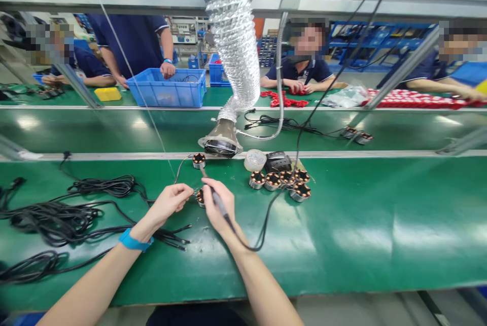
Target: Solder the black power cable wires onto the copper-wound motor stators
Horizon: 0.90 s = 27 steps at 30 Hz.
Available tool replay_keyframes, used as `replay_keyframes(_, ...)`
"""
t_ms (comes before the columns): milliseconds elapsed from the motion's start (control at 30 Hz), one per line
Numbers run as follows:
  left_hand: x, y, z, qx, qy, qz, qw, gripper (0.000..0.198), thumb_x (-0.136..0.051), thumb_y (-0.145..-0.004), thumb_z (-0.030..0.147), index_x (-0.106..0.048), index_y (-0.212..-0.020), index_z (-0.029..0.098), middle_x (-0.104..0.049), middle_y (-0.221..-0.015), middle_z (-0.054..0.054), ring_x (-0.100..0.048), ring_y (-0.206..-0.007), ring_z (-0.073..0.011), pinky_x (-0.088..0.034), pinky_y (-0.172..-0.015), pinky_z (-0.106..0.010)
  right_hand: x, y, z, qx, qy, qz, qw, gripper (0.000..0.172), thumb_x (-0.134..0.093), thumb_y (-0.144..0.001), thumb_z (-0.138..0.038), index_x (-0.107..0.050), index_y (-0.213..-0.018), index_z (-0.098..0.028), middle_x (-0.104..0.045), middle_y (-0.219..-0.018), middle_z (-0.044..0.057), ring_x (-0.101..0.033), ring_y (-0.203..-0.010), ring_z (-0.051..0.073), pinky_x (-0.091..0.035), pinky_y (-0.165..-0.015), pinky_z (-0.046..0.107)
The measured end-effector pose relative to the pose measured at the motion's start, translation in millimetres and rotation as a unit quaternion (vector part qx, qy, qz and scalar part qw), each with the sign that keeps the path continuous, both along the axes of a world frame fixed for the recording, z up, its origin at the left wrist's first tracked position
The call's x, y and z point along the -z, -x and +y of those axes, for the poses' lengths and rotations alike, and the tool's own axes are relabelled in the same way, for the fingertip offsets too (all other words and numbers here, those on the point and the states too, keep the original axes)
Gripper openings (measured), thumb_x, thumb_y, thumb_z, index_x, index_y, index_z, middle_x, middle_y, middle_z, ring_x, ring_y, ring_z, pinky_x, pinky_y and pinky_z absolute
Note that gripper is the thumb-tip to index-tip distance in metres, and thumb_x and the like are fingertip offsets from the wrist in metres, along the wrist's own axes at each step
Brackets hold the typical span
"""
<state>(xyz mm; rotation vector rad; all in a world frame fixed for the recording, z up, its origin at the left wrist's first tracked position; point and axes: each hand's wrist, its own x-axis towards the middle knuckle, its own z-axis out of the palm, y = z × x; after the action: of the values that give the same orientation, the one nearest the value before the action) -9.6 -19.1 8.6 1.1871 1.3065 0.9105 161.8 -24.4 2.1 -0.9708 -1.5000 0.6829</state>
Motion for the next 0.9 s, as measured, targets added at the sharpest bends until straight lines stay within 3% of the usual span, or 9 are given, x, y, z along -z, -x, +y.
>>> replay_keyframes(100, 1.3, 1.4, -2.2, 0.011, -0.016, 0.008, 1.000, 0.048, -0.066, -0.073, 0.062, -0.058, -0.075, 0.015, -0.037, -0.052, 0.008, -0.031, -0.044, -0.0070, -0.023, -0.041, -0.019, 3.2, 7.4, 3.2, -0.048, -0.061, -0.066, 0.995, 0.034, -0.054, -0.093, -0.018, -0.062, -0.126, -0.022, -0.061, -0.100, 0.006, -0.062, -0.089, 0.015, -0.052, -0.085, 0.027)
replay_keyframes(233, 2.7, 3.2, -3.7, 0.019, -0.017, 0.019, 0.999, 0.052, -0.063, -0.073, 0.067, -0.058, -0.078, 0.015, -0.037, -0.052, 0.008, -0.030, -0.045, -0.0078, -0.023, -0.043, -0.020, 12.8, 10.7, 6.0, -0.091, -0.073, -0.127, 0.985, 0.044, -0.050, -0.094, -0.014, -0.052, -0.137, -0.024, -0.055, -0.110, 0.006, -0.061, -0.094, 0.014, -0.051, -0.088, 0.026)
replay_keyframes(500, -10.8, 5.3, -7.7, 0.069, -0.041, 0.105, 0.991, 0.056, -0.067, -0.066, 0.067, -0.064, -0.086, 0.015, -0.050, -0.058, 0.003, -0.037, -0.049, -0.0117, -0.027, -0.046, -0.024, 22.9, 10.9, 3.6, -0.082, -0.097, -0.205, 0.971, 0.052, -0.051, -0.088, -0.010, -0.051, -0.137, -0.026, -0.053, -0.104, 0.004, -0.056, -0.092, 0.014, -0.050, -0.084, 0.025)
replay_keyframes(600, -14.0, 7.0, -6.3, 0.095, -0.035, 0.127, 0.987, 0.059, -0.066, -0.065, 0.070, -0.064, -0.087, 0.015, -0.054, -0.060, 0.001, -0.043, -0.051, -0.0143, -0.034, -0.049, -0.026, 20.3, 9.1, 0.6, -0.063, -0.105, -0.213, 0.969, 0.049, -0.050, -0.087, -0.011, -0.054, -0.134, -0.024, -0.052, -0.100, 0.004, -0.056, -0.087, 0.014, -0.050, -0.080, 0.024)
replay_keyframes(733, -10.5, 13.0, -3.6, 0.131, -0.014, 0.117, 0.984, 0.058, -0.067, -0.066, 0.071, -0.064, -0.085, 0.017, -0.059, -0.066, -0.001, -0.054, -0.060, -0.0187, -0.045, -0.062, -0.029, 14.6, 6.8, -6.6, -0.050, -0.097, -0.197, 0.974, 0.047, -0.050, -0.087, -0.013, -0.053, -0.133, -0.022, -0.055, -0.102, 0.005, -0.058, -0.088, 0.014, -0.051, -0.082, 0.023)
replay_keyframes(900, -0.1, 18.2, -1.2, 0.143, -0.002, 0.097, 0.985, 0.052, -0.065, -0.073, 0.068, -0.065, -0.081, 0.017, -0.054, -0.061, 0.001, -0.049, -0.060, -0.0165, -0.042, -0.062, -0.027, 13.9, 7.9, -12.2, -0.039, -0.088, -0.201, 0.975, 0.046, -0.052, -0.086, -0.013, -0.053, -0.131, -0.021, -0.056, -0.101, 0.005, -0.058, -0.085, 0.014, -0.051, -0.081, 0.023)
